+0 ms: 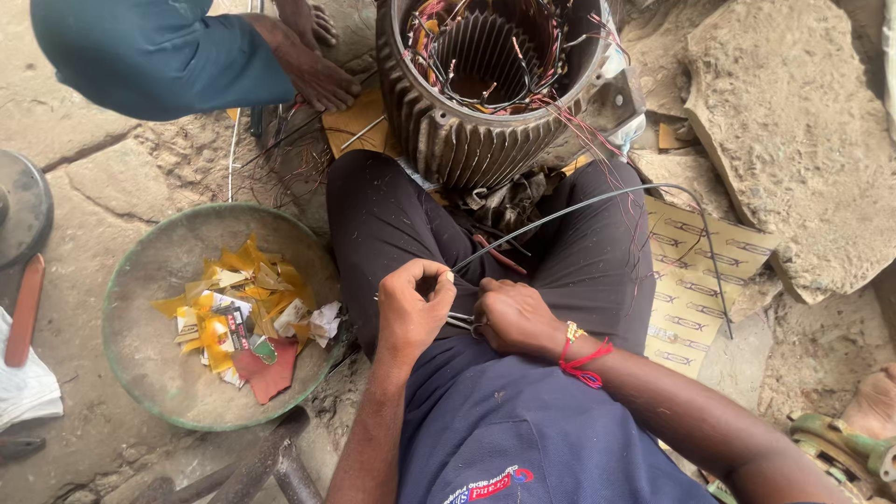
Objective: The person is sitting on the ground repairing an electrical motor stator. They use pliers and a metal rod to manipulate and arrange copper wires within the stator slots while a coworker assists.
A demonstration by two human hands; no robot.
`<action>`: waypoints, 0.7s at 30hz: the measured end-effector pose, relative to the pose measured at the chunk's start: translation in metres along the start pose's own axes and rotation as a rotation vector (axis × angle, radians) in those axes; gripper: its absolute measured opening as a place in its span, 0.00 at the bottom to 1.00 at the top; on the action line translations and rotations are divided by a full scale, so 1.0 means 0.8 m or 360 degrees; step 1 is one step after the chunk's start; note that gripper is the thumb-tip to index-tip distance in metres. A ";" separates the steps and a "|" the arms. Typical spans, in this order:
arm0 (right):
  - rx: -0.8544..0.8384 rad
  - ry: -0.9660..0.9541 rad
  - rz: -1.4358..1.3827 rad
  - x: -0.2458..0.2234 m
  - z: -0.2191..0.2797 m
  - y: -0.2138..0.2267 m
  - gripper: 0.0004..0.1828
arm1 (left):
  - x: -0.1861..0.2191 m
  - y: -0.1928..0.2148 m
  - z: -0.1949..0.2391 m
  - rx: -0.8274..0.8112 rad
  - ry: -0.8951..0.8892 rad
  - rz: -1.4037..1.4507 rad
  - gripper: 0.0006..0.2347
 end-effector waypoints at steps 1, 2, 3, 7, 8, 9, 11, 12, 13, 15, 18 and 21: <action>0.0015 -0.0007 0.0011 0.004 -0.001 -0.001 0.06 | -0.002 0.000 0.001 -0.0013 0.0043 -0.0011 0.01; 0.0032 -0.0123 -0.0021 0.016 -0.001 -0.001 0.06 | 0.001 0.002 0.001 -0.0012 0.0018 -0.0010 0.01; 0.0049 -0.0239 -0.0052 0.030 0.000 -0.001 0.07 | 0.004 0.003 0.000 -0.0010 -0.0006 -0.0008 0.01; -0.0154 -0.0565 -0.0042 0.112 0.014 -0.001 0.06 | 0.012 0.007 -0.001 0.0018 -0.0068 -0.0046 0.01; -0.0188 -0.0527 0.0063 0.129 0.021 0.001 0.06 | 0.010 0.006 0.000 0.0004 -0.0045 -0.0026 0.01; -0.0222 -0.0489 0.0168 0.144 0.028 0.002 0.06 | 0.008 0.004 0.000 -0.0010 -0.0022 -0.0007 0.02; -0.0121 -0.0532 0.0042 0.169 0.054 0.013 0.07 | 0.006 0.001 -0.002 -0.0023 -0.0010 0.0034 0.02; -0.0070 -0.0554 -0.0016 0.177 0.066 0.018 0.10 | 0.005 -0.001 -0.003 -0.0015 -0.0014 0.0058 0.02; -0.0092 -0.0560 0.0035 0.181 0.073 0.018 0.07 | 0.005 -0.003 -0.004 -0.0007 -0.0019 0.0082 0.02; -0.0146 -0.0562 0.0133 0.187 0.087 0.017 0.05 | 0.004 -0.007 -0.004 -0.0035 -0.0015 0.0085 0.02; -0.0174 -0.0982 -0.0446 0.217 0.110 0.021 0.15 | 0.006 -0.006 -0.004 -0.0045 0.0016 0.0072 0.02; -0.0455 -0.0938 -0.1142 0.208 0.125 0.016 0.01 | 0.008 -0.002 -0.005 -0.0041 -0.0001 0.0082 0.02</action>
Point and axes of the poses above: each hand's wrist, its own z-axis away from the middle knuckle, its own y-axis out of the back of the hand, x = y × z, the point moved 9 cm from there along -z, towards the middle knuckle, and after that the axes turned 9 degrees about -y, right-handed, at the moved point
